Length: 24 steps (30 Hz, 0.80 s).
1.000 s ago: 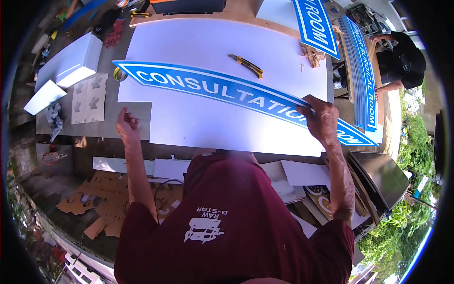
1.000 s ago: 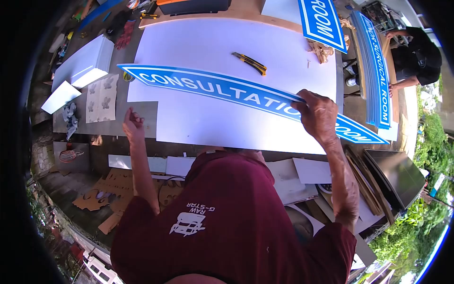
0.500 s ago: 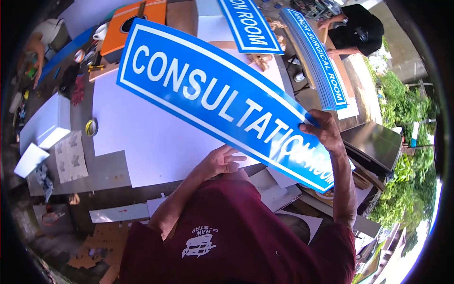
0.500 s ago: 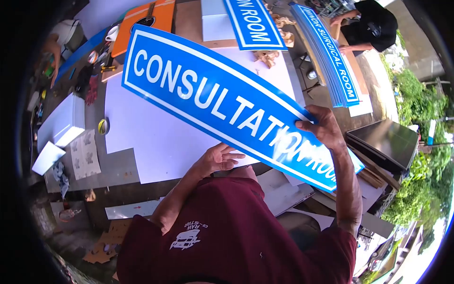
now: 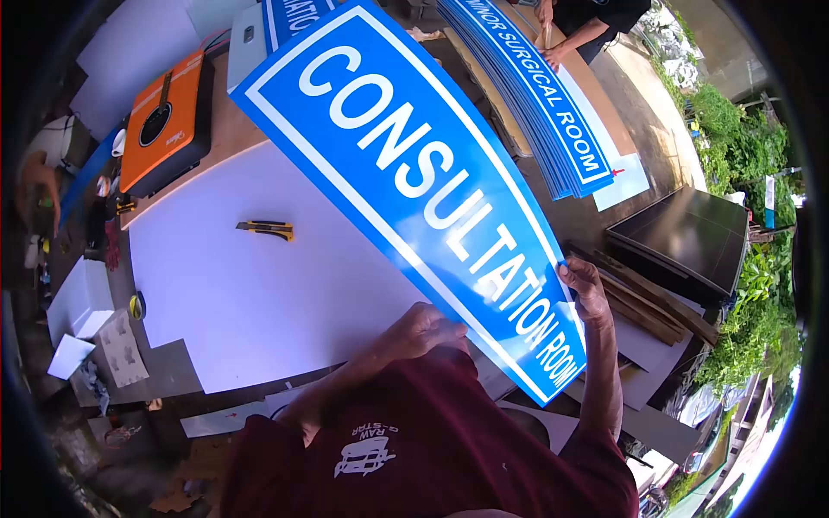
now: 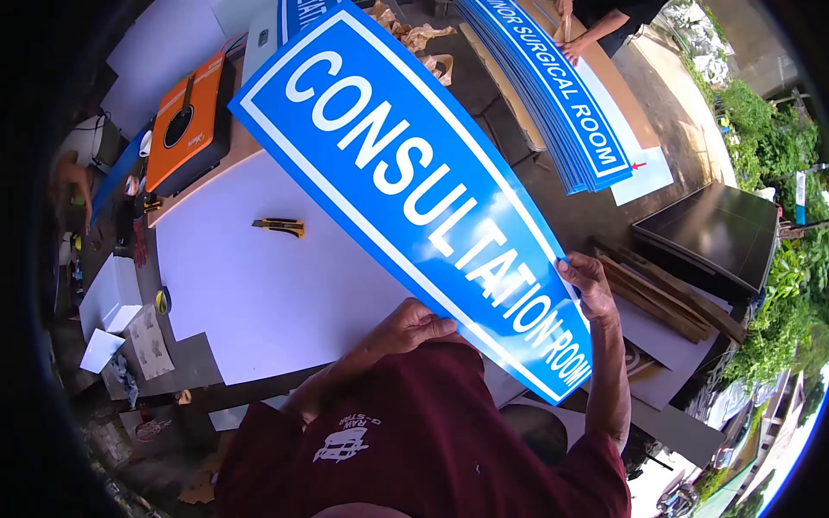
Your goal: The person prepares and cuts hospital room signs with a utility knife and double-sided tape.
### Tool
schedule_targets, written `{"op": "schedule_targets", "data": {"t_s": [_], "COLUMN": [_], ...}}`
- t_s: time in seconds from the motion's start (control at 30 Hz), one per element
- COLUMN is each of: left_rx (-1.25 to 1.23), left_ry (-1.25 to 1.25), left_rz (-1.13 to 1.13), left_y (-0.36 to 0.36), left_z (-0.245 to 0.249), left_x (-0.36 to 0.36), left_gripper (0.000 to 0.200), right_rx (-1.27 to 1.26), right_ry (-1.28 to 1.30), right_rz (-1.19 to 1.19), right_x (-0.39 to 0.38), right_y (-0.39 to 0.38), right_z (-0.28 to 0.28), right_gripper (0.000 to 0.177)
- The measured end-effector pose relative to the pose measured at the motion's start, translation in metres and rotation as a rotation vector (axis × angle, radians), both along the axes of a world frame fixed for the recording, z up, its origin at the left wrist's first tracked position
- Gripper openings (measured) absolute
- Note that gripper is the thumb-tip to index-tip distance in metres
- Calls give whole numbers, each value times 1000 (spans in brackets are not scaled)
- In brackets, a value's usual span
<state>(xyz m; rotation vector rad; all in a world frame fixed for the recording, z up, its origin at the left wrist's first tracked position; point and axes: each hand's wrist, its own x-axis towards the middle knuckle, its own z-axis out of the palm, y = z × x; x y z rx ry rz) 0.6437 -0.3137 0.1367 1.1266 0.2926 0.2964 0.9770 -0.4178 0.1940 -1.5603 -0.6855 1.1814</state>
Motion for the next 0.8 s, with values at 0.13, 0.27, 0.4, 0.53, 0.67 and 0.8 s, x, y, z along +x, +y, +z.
{"op": "schedule_targets", "data": {"t_s": [0.13,0.27,0.4,0.53,0.67,0.8], "left_rx": [34,-251,-256,-206,-170,-217], "left_ry": [34,39,-21,38,205,415], "left_rz": [15,55,73,-101,-70,74], "left_y": [7,12,10,16,13,32], "left_z": [-21,-19,-32,-47,-93,-116], "left_x": [80,138,173,190,178,158], "left_gripper": [34,31,39,36,35,34], "right_rx": [-29,-30,-88,-139,-127,-74], "right_ry": [54,99,4,-104,-57,-63], "right_rz": [-126,-173,-212,-238,-223,-160], "right_x": [70,118,142,152,195,265], "right_y": [-14,-26,-26,-18,19,88], "right_z": [-18,-32,-30,-6,-1,-9], "right_gripper": [15,15,24,34,46,54]}}
